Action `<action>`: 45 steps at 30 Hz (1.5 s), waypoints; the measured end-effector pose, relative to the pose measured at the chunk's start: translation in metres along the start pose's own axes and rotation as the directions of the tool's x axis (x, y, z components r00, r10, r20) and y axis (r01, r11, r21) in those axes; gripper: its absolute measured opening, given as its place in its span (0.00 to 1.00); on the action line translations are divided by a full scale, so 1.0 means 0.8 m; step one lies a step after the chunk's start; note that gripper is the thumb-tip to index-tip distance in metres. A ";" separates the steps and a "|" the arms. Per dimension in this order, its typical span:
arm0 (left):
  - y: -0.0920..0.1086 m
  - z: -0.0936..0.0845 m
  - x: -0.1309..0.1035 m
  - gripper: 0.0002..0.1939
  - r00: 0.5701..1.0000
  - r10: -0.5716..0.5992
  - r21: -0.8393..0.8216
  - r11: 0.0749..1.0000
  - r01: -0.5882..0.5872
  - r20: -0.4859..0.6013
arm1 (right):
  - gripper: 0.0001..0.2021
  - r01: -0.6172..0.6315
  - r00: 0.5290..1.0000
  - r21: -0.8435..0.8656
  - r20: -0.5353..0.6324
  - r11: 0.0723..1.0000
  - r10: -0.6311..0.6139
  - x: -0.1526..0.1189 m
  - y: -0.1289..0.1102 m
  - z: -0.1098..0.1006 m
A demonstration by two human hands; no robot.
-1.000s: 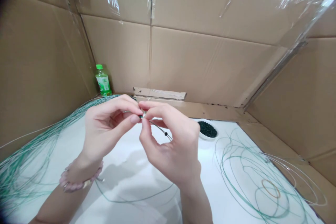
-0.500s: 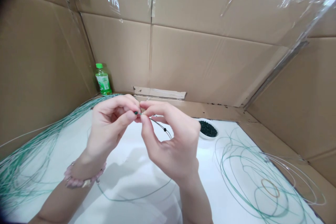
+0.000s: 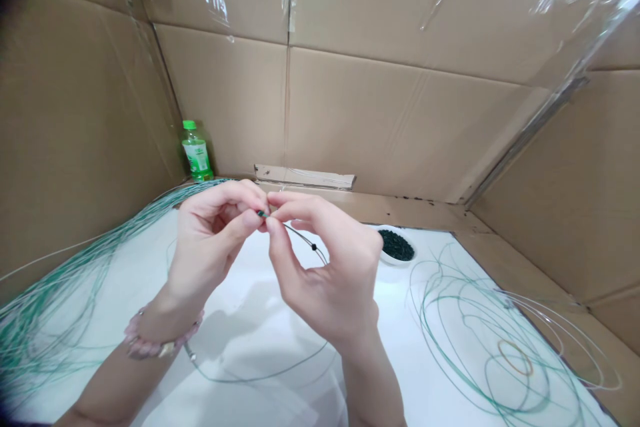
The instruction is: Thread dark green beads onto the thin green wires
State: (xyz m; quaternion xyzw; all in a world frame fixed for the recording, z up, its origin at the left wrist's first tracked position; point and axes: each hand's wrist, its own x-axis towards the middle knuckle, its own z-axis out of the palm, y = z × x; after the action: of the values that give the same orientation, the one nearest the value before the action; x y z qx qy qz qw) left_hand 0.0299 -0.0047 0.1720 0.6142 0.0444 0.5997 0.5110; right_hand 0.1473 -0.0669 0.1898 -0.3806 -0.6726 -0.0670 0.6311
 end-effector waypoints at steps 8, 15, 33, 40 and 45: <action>0.002 -0.002 0.003 0.03 0.999 0.034 0.116 0.993 -0.035 0.012 | 0.09 0.036 0.999 -0.001 -0.013 0.999 -0.036 0.000 0.004 0.000; 0.001 -0.003 0.002 0.02 0.998 0.065 0.178 0.982 -0.064 0.002 | 0.09 0.054 0.998 -0.009 -0.014 0.998 -0.054 0.001 0.003 -0.001; -0.002 -0.001 0.001 0.03 0.999 0.038 0.285 0.958 -0.031 -0.018 | 0.10 -0.024 1.000 -0.038 0.019 0.999 0.024 -0.002 0.003 -0.003; -0.005 -0.002 0.001 0.02 0.993 0.113 0.380 0.918 -0.110 0.016 | 0.09 0.002 0.998 -0.133 0.063 0.991 0.007 -0.003 0.003 -0.007; -0.002 -0.006 0.002 0.02 0.983 0.159 0.432 0.882 -0.185 0.096 | 0.07 -0.002 0.992 -0.163 0.121 0.987 0.022 -0.002 0.004 -0.011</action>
State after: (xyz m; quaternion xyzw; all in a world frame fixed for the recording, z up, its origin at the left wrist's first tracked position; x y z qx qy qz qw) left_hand 0.0278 0.0001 0.1711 0.7323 0.1090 0.5990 0.3051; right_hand 0.1564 -0.0700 0.1890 -0.4381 -0.7000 -0.0945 0.5560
